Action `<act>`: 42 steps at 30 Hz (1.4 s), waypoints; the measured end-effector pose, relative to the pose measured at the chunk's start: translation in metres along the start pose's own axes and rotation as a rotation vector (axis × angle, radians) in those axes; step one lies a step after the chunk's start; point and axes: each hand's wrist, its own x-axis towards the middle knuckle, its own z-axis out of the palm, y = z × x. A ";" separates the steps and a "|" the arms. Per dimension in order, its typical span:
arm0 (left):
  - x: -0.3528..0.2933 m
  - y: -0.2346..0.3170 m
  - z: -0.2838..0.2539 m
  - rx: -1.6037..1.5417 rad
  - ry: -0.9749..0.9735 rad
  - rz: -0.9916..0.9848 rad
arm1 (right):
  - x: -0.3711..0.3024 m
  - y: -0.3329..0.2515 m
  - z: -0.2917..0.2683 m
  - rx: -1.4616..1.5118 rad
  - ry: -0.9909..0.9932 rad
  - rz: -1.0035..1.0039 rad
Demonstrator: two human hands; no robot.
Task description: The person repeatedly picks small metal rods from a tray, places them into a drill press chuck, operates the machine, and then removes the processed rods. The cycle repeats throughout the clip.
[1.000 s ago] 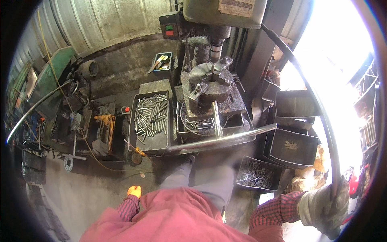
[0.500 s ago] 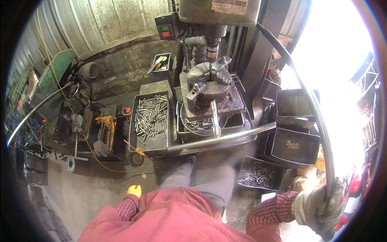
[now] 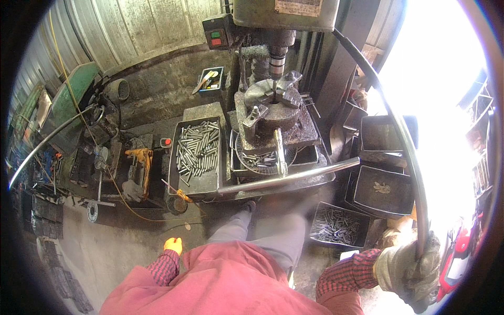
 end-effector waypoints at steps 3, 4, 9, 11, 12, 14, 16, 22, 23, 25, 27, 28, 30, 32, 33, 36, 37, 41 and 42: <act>0.002 0.002 -0.001 -0.006 0.020 0.013 | -0.006 0.000 -0.001 0.010 -0.040 0.008; 0.001 0.002 -0.001 0.003 0.023 0.007 | -0.007 0.000 -0.001 0.005 -0.119 0.022; 0.001 0.001 -0.005 0.000 0.005 0.020 | -0.009 -0.005 0.006 0.189 0.099 0.047; -0.001 0.000 -0.005 0.008 0.010 0.015 | -0.012 -0.007 0.011 0.247 0.083 0.094; -0.001 0.000 -0.006 0.013 0.020 0.014 | -0.014 -0.007 0.013 0.253 0.011 0.125; -0.003 -0.001 -0.006 0.010 0.022 0.008 | -0.021 -0.006 0.015 0.221 -0.040 0.137; -0.003 -0.003 -0.005 0.001 -0.004 -0.021 | -0.026 -0.005 0.013 0.197 -0.044 0.129; -0.005 -0.010 -0.002 -0.035 0.002 -0.043 | -0.016 -0.009 -0.001 0.186 -0.050 0.106; -0.004 -0.010 -0.001 -0.037 0.019 -0.019 | -0.011 -0.008 -0.004 0.183 -0.047 0.098; -0.004 -0.012 0.002 -0.010 0.024 -0.038 | -0.004 -0.006 -0.005 0.175 -0.024 0.067; -0.003 -0.013 0.005 -0.013 0.037 -0.027 | -0.003 -0.002 0.001 0.131 0.024 0.035; -0.003 -0.014 0.006 0.002 0.031 -0.047 | -0.006 0.001 0.007 0.110 0.057 0.013; 0.000 -0.015 0.009 0.003 0.021 -0.020 | -0.015 0.007 0.022 0.237 0.103 0.065; 0.004 -0.015 0.012 -0.013 0.010 -0.006 | -0.028 0.010 0.038 0.276 0.018 0.105; 0.005 -0.014 0.015 -0.031 0.008 -0.005 | -0.033 0.011 0.044 0.164 -0.077 0.058; 0.008 -0.016 0.020 -0.035 0.004 -0.008 | -0.037 0.017 0.047 0.053 -0.297 0.041; 0.009 -0.016 0.022 -0.017 -0.002 -0.021 | -0.035 0.016 0.044 0.101 -0.280 0.054; 0.015 -0.021 0.027 -0.028 -0.006 0.002 | -0.005 0.017 0.024 0.293 0.023 0.005; 0.016 -0.022 0.027 -0.036 -0.028 -0.010 | 0.003 0.014 0.021 0.299 0.023 0.003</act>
